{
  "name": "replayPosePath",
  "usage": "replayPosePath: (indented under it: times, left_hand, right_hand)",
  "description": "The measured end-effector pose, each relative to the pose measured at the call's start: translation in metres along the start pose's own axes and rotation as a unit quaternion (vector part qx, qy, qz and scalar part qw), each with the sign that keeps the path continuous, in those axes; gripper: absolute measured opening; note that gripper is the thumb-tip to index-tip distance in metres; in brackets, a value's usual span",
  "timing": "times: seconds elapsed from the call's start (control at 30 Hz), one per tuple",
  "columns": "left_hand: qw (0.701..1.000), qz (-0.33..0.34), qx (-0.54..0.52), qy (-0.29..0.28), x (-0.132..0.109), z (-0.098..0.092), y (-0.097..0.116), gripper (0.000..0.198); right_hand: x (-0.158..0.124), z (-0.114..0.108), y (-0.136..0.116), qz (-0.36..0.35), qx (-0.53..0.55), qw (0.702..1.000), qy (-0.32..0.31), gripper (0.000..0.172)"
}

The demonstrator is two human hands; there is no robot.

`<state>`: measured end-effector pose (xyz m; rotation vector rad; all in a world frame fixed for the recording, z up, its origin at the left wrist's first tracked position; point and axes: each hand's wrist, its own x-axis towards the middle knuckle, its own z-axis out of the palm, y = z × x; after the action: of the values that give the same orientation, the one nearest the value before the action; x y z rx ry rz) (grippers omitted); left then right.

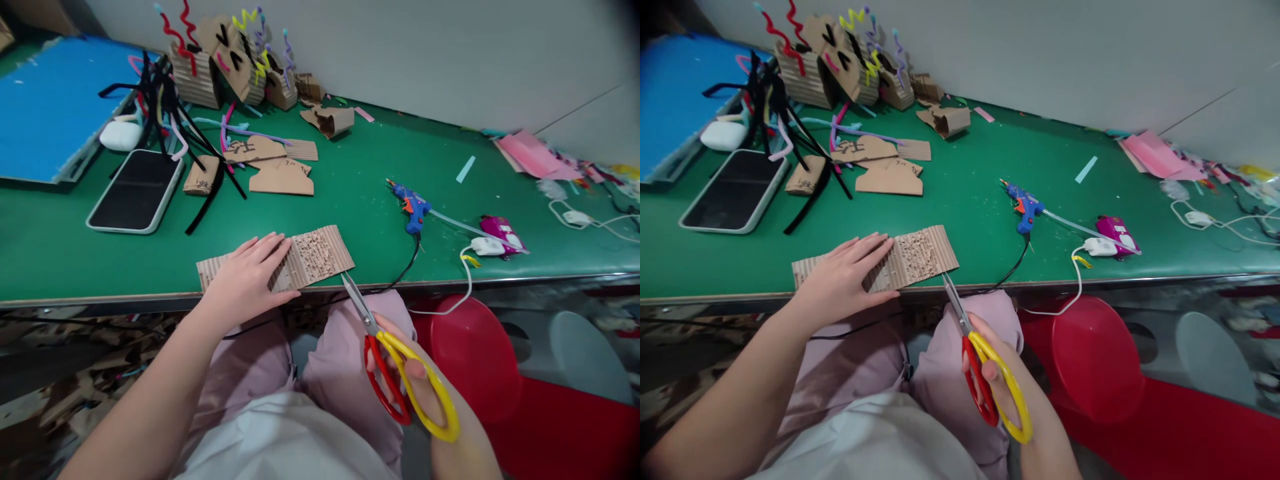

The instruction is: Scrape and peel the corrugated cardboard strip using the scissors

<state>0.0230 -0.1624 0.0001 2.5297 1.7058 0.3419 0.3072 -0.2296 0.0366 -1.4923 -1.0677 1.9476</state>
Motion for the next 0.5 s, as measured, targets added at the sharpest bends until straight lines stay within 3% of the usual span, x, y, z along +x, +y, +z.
replayPosePath:
  times: [0.23, 0.5]
  left_hand:
    - [1.0, 0.0, 0.001, 0.005, -0.0006, 0.001, -0.0001, 0.082]
    - [1.0, 0.001, 0.001, 0.005, -0.0003, 0.0009, -0.0003, 0.081]
  right_hand:
    - [0.0023, 0.0016, -0.0013, -0.006, -0.021, 1.0, -0.021, 0.106]
    - [0.0012, 0.0054, -0.0007, 0.004, 0.007, 1.0, -0.003, 0.1]
